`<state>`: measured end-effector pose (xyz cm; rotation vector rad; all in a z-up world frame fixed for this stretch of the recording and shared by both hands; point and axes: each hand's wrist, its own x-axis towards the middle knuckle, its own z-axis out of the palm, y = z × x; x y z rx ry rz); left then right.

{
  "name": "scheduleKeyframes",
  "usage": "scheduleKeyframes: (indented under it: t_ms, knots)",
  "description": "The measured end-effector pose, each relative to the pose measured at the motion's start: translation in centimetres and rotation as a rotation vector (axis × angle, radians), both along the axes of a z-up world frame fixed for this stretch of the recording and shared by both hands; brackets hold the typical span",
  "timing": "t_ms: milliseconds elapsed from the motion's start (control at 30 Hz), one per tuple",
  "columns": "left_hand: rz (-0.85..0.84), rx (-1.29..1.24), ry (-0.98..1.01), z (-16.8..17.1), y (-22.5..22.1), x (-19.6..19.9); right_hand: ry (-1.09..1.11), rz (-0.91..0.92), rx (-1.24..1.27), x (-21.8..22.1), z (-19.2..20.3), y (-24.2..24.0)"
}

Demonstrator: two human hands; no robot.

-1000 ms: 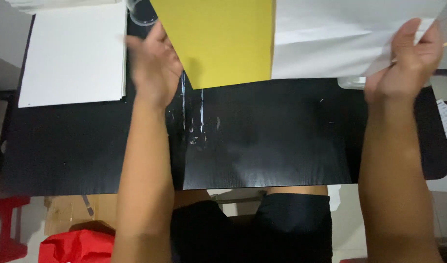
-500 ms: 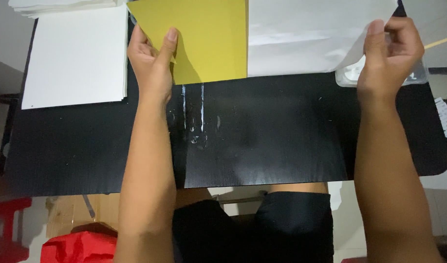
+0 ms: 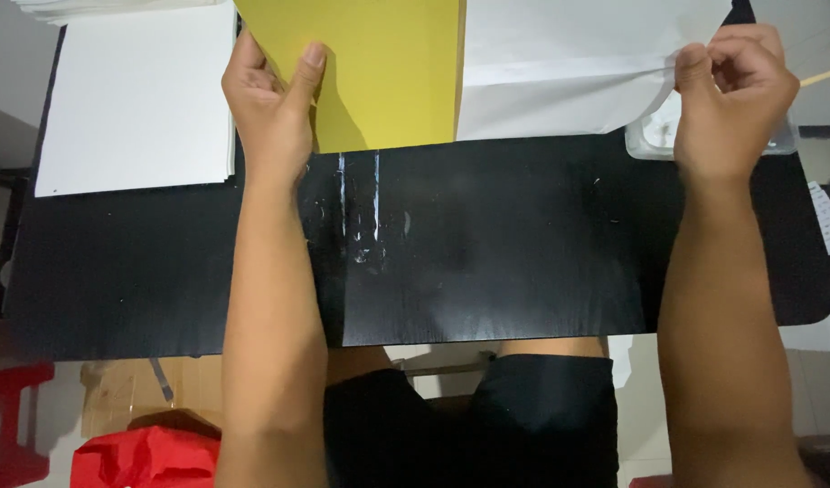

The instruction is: Folding paper components and applying glue with a brush to assemble a bag.

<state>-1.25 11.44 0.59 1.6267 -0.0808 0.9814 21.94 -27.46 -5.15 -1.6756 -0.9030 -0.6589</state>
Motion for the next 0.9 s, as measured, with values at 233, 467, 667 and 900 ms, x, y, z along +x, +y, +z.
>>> scheduleKeyframes:
  t_ms: [233,467,667,900]
  knots:
    - [0.081,-0.056,-0.025,-0.7,1.3,0.1,0.126,-0.195,0.004,2.9,-1.7,-3.2]
    - [0.077,0.015,-0.105,-0.2,2.0,-1.2,0.174,-0.094,0.050,1.7,-0.6,-5.0]
    - [0.121,-0.092,-0.185,-1.4,4.1,-0.7,0.619,-0.348,0.153,5.7,-3.9,-7.7]
    - [0.437,-0.535,-0.300,-3.5,6.0,-1.2,0.881,-0.053,0.790,10.7,-6.4,-8.9]
